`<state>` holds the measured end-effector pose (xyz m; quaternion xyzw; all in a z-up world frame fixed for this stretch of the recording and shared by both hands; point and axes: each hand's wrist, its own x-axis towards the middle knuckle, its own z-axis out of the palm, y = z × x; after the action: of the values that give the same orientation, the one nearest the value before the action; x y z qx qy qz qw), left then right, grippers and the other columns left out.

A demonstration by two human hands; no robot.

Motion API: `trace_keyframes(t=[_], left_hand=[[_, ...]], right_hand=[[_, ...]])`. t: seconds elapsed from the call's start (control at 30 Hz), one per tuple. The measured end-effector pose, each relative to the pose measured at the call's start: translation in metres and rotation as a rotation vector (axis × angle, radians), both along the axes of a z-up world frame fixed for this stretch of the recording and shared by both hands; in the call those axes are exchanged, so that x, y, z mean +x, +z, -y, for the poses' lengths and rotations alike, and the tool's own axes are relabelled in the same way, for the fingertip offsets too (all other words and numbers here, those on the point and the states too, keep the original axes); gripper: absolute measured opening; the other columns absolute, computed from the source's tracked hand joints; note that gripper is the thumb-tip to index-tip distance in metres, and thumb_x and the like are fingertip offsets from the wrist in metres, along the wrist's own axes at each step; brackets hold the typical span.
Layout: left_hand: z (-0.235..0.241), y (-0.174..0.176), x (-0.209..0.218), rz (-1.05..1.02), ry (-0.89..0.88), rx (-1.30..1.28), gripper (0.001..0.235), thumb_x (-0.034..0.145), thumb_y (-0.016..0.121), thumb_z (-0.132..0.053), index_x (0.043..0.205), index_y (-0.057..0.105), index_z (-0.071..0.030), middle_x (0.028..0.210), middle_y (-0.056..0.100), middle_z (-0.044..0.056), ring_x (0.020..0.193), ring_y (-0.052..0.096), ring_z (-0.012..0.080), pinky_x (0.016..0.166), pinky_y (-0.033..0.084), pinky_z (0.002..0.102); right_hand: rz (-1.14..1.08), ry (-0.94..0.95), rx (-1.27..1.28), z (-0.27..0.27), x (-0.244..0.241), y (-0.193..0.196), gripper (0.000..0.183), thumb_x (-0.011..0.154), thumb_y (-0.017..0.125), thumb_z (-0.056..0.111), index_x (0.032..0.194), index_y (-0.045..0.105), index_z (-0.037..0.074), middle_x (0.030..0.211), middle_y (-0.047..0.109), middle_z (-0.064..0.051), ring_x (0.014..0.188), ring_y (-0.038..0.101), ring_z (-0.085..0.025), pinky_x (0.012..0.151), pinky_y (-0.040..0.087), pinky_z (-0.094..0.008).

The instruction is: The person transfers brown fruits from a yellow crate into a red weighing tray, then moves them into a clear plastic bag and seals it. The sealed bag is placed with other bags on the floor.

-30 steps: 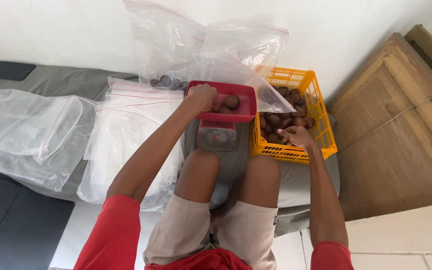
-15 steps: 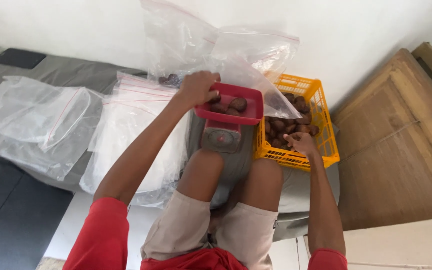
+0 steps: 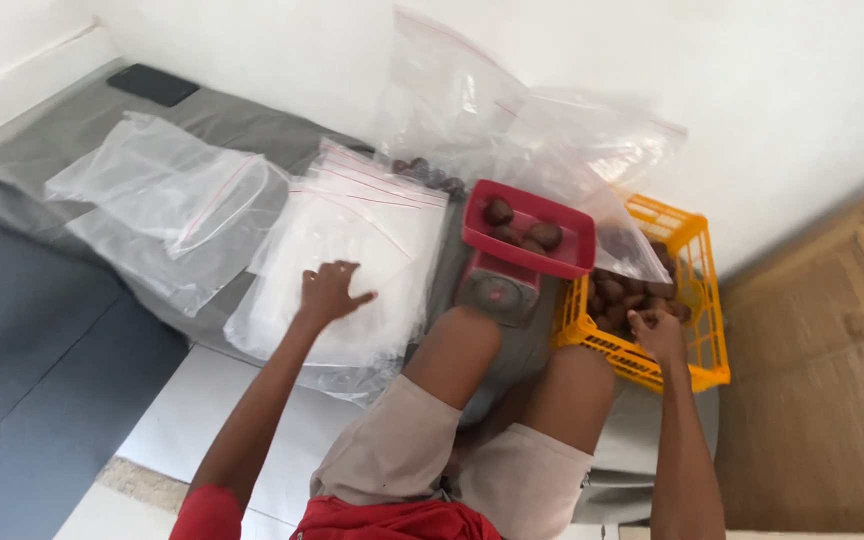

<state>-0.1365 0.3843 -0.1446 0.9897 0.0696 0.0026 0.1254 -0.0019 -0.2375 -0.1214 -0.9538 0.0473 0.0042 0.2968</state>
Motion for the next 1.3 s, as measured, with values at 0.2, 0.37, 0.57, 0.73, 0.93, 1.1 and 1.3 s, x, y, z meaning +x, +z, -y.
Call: trace_keyframes(t=[0.2, 0.37, 0.57, 0.73, 0.93, 1.1, 1.3], left_hand=[[-0.006, -0.077, 0.009, 0.146, 0.043, 0.015, 0.041, 0.095, 0.067, -0.045, 0.134, 0.065, -0.030, 0.144, 0.060, -0.001, 0.134, 0.056, 0.0232, 0.107, 0.044, 0.048], [-0.005, -0.076, 0.016, 0.167, 0.104, -0.113, 0.031, 0.102, 0.060, -0.041, 0.131, 0.067, -0.033, 0.142, 0.062, -0.002, 0.129, 0.062, 0.0242, 0.099, 0.054, 0.043], [-0.003, -0.009, -0.011, 0.238, 0.155, -0.283, 0.032, 0.108, 0.047, -0.044, 0.135, 0.064, -0.037, 0.146, 0.059, -0.001, 0.124, 0.065, 0.0289, 0.097, 0.057, 0.047], [0.009, 0.041, -0.062, 0.519, 0.085, -0.540, 0.031, 0.107, 0.053, -0.036, 0.131, 0.070, -0.030, 0.131, 0.069, 0.007, 0.120, 0.067, 0.0335, 0.095, 0.057, 0.049], [0.043, 0.054, -0.118, 0.896, 0.206, -0.592, 0.026, 0.101, 0.066, -0.010, 0.125, 0.075, -0.014, 0.122, 0.073, 0.014, 0.110, 0.069, 0.0376, 0.089, 0.058, 0.050], [0.059, 0.056, -0.123, 1.121, 0.179, -0.287, 0.033, 0.091, 0.074, -0.002, 0.121, 0.077, -0.017, 0.124, 0.071, 0.002, 0.106, 0.071, 0.0226, 0.082, 0.057, 0.034], [0.079, 0.086, -0.132, 1.203, 0.002, 0.015, 0.024, 0.094, 0.074, -0.008, 0.116, 0.078, -0.017, 0.120, 0.073, 0.002, 0.105, 0.070, 0.0197, 0.084, 0.055, 0.033]], right_hand=[[0.069, 0.039, -0.109, 0.004, 0.000, -0.008, 0.046, 0.108, 0.063, 0.044, 0.120, 0.072, 0.001, 0.090, 0.076, -0.016, 0.085, 0.073, -0.035, 0.074, 0.057, -0.049], [0.106, -0.016, -0.095, -0.016, -0.020, 0.007, 0.039, 0.107, 0.063, 0.040, 0.119, 0.071, 0.004, 0.090, 0.075, -0.017, 0.088, 0.071, -0.037, 0.073, 0.056, -0.052], [0.293, -0.047, -0.052, -0.034, -0.037, 0.023, 0.034, 0.113, 0.059, 0.023, 0.128, 0.064, -0.007, 0.087, 0.068, -0.025, 0.085, 0.068, -0.041, 0.070, 0.053, -0.053], [0.754, -0.045, 0.135, -0.049, -0.050, 0.020, 0.020, 0.116, 0.056, 0.007, 0.129, 0.060, -0.007, 0.091, 0.063, -0.020, 0.075, 0.067, -0.030, 0.070, 0.056, -0.045], [1.159, 0.058, 0.247, -0.130, -0.084, 0.059, 0.010, 0.112, 0.067, 0.005, 0.109, 0.068, -0.005, 0.088, 0.066, -0.017, 0.077, 0.068, -0.035, 0.069, 0.053, -0.039], [0.962, 0.442, 0.369, -0.257, -0.154, 0.149, 0.022, 0.097, 0.076, 0.022, 0.077, 0.075, 0.014, 0.049, 0.054, 0.001, 0.043, 0.048, -0.012, 0.051, 0.044, -0.024], [0.498, 0.582, 0.261, -0.332, -0.155, 0.178, 0.076, 0.096, 0.056, 0.066, 0.129, 0.066, -0.002, 0.094, 0.077, -0.018, 0.078, 0.075, -0.033, 0.068, 0.062, -0.044]])
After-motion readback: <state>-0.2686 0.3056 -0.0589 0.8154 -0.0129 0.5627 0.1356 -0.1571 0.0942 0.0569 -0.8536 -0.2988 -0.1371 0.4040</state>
